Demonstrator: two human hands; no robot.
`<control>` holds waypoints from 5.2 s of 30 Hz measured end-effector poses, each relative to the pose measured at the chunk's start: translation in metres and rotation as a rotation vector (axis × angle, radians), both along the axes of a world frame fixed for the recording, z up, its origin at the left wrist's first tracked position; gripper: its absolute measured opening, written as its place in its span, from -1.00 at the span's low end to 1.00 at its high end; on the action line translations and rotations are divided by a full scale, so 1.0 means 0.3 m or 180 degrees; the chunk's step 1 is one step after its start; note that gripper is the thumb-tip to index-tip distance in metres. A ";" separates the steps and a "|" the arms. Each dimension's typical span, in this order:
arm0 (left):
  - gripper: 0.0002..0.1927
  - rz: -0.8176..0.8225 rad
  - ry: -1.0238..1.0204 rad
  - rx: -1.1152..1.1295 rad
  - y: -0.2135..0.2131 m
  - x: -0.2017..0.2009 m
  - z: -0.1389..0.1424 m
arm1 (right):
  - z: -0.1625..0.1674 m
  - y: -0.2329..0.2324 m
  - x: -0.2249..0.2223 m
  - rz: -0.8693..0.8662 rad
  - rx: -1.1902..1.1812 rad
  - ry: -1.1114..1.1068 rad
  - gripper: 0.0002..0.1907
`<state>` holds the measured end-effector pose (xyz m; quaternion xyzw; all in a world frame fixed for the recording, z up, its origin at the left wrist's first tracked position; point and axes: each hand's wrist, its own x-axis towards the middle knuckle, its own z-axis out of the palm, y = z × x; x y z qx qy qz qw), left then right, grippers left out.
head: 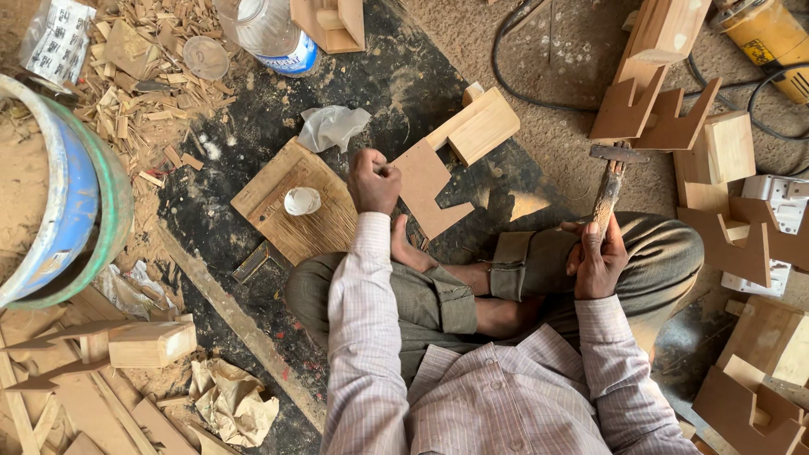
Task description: The person sits cross-legged on the workshop floor and hammers nails into small cut wooden pieces to assemble them. They hold each piece against a wooden board, drive nails with a hammer, reposition the pieces, and set assembled pieces aside among other wooden parts.
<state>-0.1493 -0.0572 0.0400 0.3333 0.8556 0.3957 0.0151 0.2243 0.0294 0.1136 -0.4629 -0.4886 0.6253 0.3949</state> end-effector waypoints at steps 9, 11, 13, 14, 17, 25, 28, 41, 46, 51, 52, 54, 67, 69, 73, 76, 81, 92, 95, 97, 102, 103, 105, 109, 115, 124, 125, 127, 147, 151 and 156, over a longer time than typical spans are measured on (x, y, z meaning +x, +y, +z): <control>-0.75 -0.0289 -0.0161 0.0314 -0.032 0.106 -0.042 | 0.001 -0.022 0.002 -0.0008 0.0060 -0.0017 -0.48; -0.72 -0.0284 -0.0212 0.0173 -0.029 0.109 -0.043 | 0.004 -0.023 -0.002 -0.0004 0.0079 -0.0050 -0.47; -0.72 -0.0285 -0.0189 0.0089 -0.026 0.109 -0.044 | 0.006 -0.023 -0.007 -0.0001 0.0114 -0.0107 -0.47; -0.73 -0.0287 -0.0146 0.0069 -0.024 0.108 -0.045 | 0.006 -0.023 -0.009 0.0006 0.0124 -0.0142 -0.47; -0.79 -0.0294 -0.0207 0.0090 -0.017 0.100 -0.051 | 0.005 -0.022 -0.014 0.0024 0.0137 -0.0143 -0.47; -0.79 -0.0359 -0.0325 0.0186 -0.010 0.091 -0.078 | -0.001 -0.018 -0.016 0.0002 0.0087 -0.0157 -0.49; -0.77 -0.0384 -0.0231 0.0167 -0.010 0.092 -0.085 | -0.009 -0.017 -0.012 0.0002 0.0097 -0.0126 -0.50; -0.71 -0.0522 -0.0231 0.0199 -0.012 0.106 -0.090 | -0.145 -0.029 -0.006 0.0786 0.1393 -0.0683 -0.40; -0.67 -0.0461 -0.0443 0.0239 -0.013 0.110 -0.097 | -0.129 -0.035 -0.163 0.1440 0.2329 -0.1819 -0.37; -0.62 -0.0533 -0.0437 0.0431 -0.018 0.105 -0.105 | -0.052 -0.036 -0.330 0.1687 0.3050 -0.2018 -0.37; -0.62 -0.0538 -0.0386 0.0488 -0.018 0.102 -0.108 | -0.039 -0.035 -0.353 0.1704 0.3126 -0.1939 -0.37; -0.62 -0.0550 -0.0301 0.0585 -0.019 0.098 -0.115 | -0.021 -0.033 -0.394 0.1754 0.3234 -0.1829 -0.37; -0.60 -0.0461 -0.0467 0.0414 -0.024 0.091 -0.111 | -0.039 -0.041 -0.457 0.2121 0.3308 -0.2431 -0.38; -0.62 -0.0491 -0.0486 0.0411 -0.022 0.092 -0.109 | -0.050 -0.033 -0.449 0.2148 0.3251 -0.2502 -0.37; -0.63 -0.0429 -0.0308 0.0412 -0.019 0.097 -0.109 | -0.070 -0.023 -0.449 0.2076 0.3104 -0.2158 -0.37; -0.63 -0.0408 -0.0459 0.0296 -0.022 0.099 -0.113 | -0.072 -0.023 -0.457 0.2142 0.3094 -0.2401 -0.36; -0.65 -0.0572 -0.0397 0.0528 -0.020 0.091 -0.112 | -0.058 -0.037 -0.462 0.1857 0.3266 -0.2010 -0.39; 0.12 -0.0421 -0.0395 -0.0575 -0.055 0.105 -0.097 | -0.041 -0.033 -0.427 0.1761 0.3102 -0.2270 -0.36; 0.12 -0.0447 -0.0612 -0.0997 -0.048 0.091 -0.115 | -0.021 -0.033 -0.419 0.1551 0.3467 -0.1751 -0.38; 0.11 -0.0454 -0.0696 -0.1101 -0.049 0.092 -0.126 | -0.011 -0.030 -0.424 0.1452 0.3293 -0.1569 -0.39; 0.09 -0.0421 -0.0353 -0.1193 -0.050 0.094 -0.135 | -0.019 0.011 -0.464 0.2662 0.2684 -0.2951 -0.34; 0.10 -0.0451 -0.0421 -0.1228 -0.056 0.096 -0.133 | -0.024 0.009 -0.460 0.2528 0.2844 -0.2749 -0.35; 0.12 -0.0440 -0.0517 -0.1231 -0.055 0.093 -0.124 | -0.038 0.006 -0.454 0.2148 0.3114 -0.2180 -0.37; 0.08 -0.0416 -0.0501 -0.1343 -0.049 0.091 -0.097 | -0.076 -0.028 -0.437 0.1549 0.3152 -0.1409 -0.41; 0.05 -0.0406 -0.0493 -0.1329 -0.035 0.090 -0.070 | -0.100 -0.011 -0.430 0.2092 0.3187 -0.2589 -0.33; 0.06 -0.0443 -0.0256 -0.1396 -0.049 0.102 -0.084 | -0.051 0.004 -0.456 0.2240 0.3381 -0.2637 -0.37; 0.09 -0.0444 -0.0396 -0.1422 -0.049 0.103 -0.085 | -0.054 0.006 -0.453 0.2248 0.3241 -0.2595 -0.38; 0.09 -0.0417 -0.0560 -0.1480 -0.047 0.100 -0.088 | -0.068 0.002 -0.440 0.1792 0.3431 -0.1889 -0.40; -0.01 -0.0485 -0.0465 -0.1486 -0.037 0.095 -0.048 | -0.083 0.004 -0.431 0.1782 0.3590 -0.2233 -0.36; 0.01 -0.0458 -0.0432 -0.1576 -0.031 0.096 -0.061 | -0.106 0.001 -0.430 0.2160 0.3789 -0.2805 -0.33; 0.03 -0.0486 -0.0553 -0.1375 -0.034 0.092 -0.082 | -0.118 -0.020 -0.420 0.1984 0.3453 -0.2634 -0.33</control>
